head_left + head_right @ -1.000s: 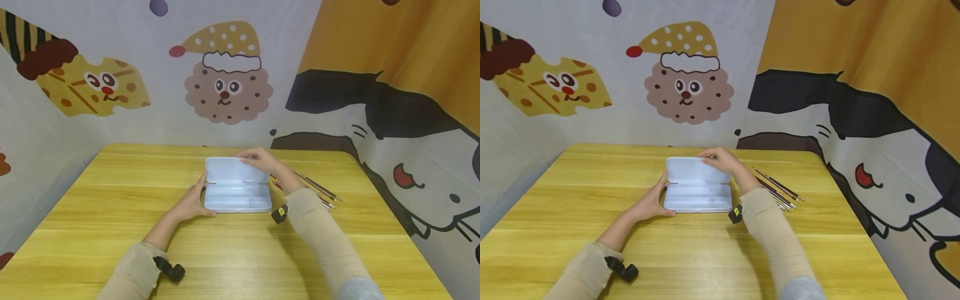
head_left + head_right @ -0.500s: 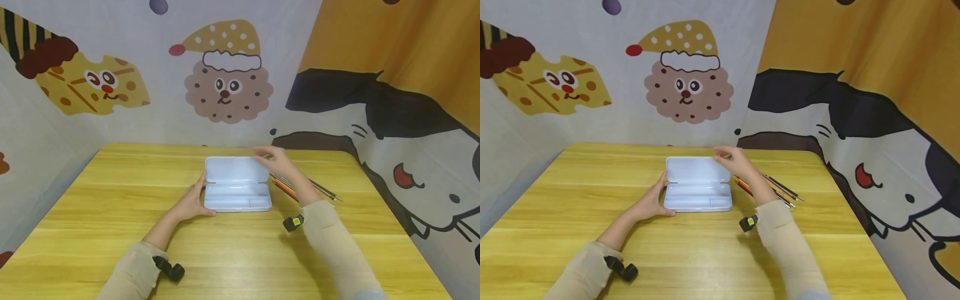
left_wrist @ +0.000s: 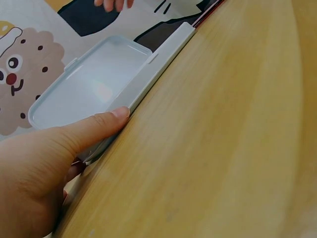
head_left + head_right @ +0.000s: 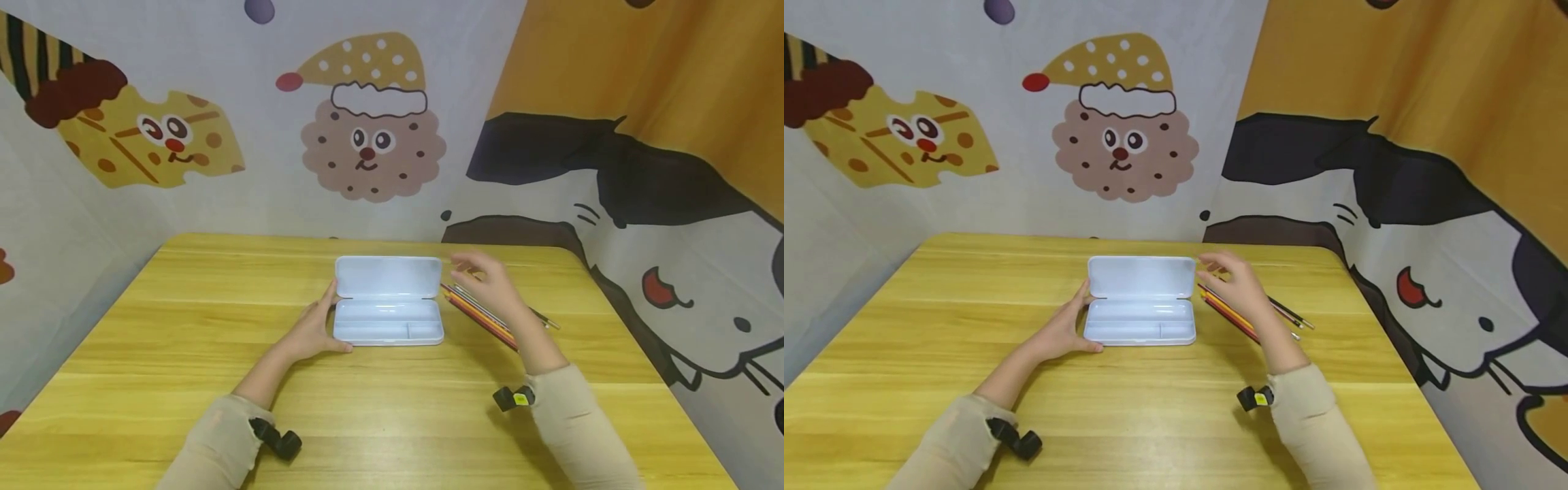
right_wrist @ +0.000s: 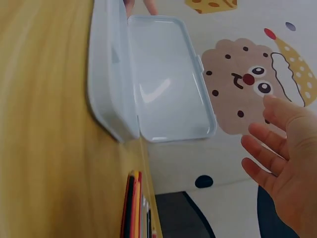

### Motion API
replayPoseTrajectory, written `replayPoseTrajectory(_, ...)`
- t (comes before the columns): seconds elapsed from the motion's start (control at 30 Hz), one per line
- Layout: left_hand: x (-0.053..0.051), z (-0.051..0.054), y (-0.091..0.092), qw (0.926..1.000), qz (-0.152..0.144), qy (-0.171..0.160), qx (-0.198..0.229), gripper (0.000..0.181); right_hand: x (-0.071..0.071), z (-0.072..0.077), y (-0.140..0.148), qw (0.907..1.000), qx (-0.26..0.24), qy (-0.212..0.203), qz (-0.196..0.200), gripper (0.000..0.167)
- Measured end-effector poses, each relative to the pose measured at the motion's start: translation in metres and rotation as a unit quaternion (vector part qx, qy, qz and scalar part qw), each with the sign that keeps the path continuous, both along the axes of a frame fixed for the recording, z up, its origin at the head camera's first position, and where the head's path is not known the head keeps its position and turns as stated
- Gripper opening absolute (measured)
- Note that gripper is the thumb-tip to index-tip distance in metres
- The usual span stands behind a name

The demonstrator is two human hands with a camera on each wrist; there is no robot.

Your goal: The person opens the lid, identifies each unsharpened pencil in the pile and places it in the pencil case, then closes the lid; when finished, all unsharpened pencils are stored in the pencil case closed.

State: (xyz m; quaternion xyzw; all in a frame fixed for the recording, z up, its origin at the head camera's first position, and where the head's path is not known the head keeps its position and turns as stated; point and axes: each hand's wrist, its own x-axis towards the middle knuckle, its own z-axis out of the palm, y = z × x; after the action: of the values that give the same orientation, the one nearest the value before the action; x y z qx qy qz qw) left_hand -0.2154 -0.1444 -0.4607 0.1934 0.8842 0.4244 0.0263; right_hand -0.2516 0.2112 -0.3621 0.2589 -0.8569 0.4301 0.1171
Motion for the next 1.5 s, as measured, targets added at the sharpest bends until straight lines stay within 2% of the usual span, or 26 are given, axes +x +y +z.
replayPoseTrajectory(0.33,-0.001,-0.001,-0.001,1.0,-0.003,0.003,0.003,0.139,0.03,-0.015,0.032,0.9974,0.048,0.002,-0.055,0.029)
replayPoseTrajectory(0.7,-0.002,-0.002,0.001,1.0,0.0,-0.001,-0.006,0.139,0.053,-0.042,0.067,0.994,0.088,-0.016,-0.063,0.025)
replayPoseTrajectory(0.87,-0.001,-0.002,0.0,0.9999,0.003,-0.004,-0.01,0.138,0.056,-0.054,0.085,0.9917,0.105,-0.035,-0.065,0.021)
replayPoseTrajectory(1.1,-0.001,-0.002,0.0,0.9999,0.001,0.003,-0.014,0.138,0.052,-0.068,0.103,0.9906,0.108,-0.071,-0.044,0.02)
replayPoseTrajectory(1.5,-0.003,-0.004,-0.002,0.9999,-0.004,0.011,-0.012,0.139,0.05,-0.075,0.114,0.9837,0.122,-0.124,-0.045,0.023)
